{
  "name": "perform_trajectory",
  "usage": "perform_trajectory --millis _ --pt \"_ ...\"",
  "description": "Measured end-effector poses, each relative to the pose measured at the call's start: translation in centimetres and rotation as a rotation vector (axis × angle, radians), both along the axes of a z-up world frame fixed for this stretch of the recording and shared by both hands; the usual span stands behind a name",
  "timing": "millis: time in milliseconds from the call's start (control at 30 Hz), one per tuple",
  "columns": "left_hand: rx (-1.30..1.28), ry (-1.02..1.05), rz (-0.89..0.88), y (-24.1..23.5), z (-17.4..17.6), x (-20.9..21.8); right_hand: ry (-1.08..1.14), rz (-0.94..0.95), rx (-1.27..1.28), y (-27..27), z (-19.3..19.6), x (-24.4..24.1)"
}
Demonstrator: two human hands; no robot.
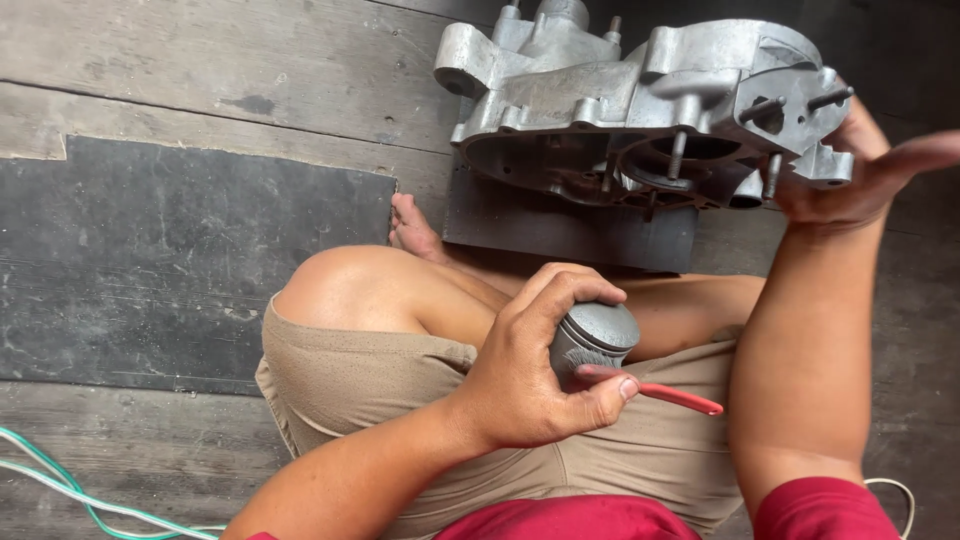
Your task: Cleaning a motorcycle piston with a wire brush and inspecting the engine crankcase.
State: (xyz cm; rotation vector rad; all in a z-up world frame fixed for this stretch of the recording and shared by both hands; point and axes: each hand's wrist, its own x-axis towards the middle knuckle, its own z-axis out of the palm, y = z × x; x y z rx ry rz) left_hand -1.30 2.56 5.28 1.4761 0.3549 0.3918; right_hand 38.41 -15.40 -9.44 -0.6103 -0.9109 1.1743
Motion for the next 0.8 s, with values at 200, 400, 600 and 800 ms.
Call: perform_trajectory --millis 200,400,600,800 --pt "0.143 0.198 -0.133 1.2 0.3 0.1 -0.882 -0.453 -0.627 7.0 13.0 -6.8" --pt "0.236 0.36 -0.214 2.5 0.2 -0.4 -1.363 -0.578 -0.529 4.4 13.0 -10.7" --pt "0.155 0.268 -0.175 4.1 0.7 -0.8 -1.334 -0.729 -0.442 -1.4 10.1 -15.3" --pt "0.055 0.235 -0.195 5.0 0.3 -0.9 -1.164 -0.759 -0.286 -7.9 3.7 -17.9"
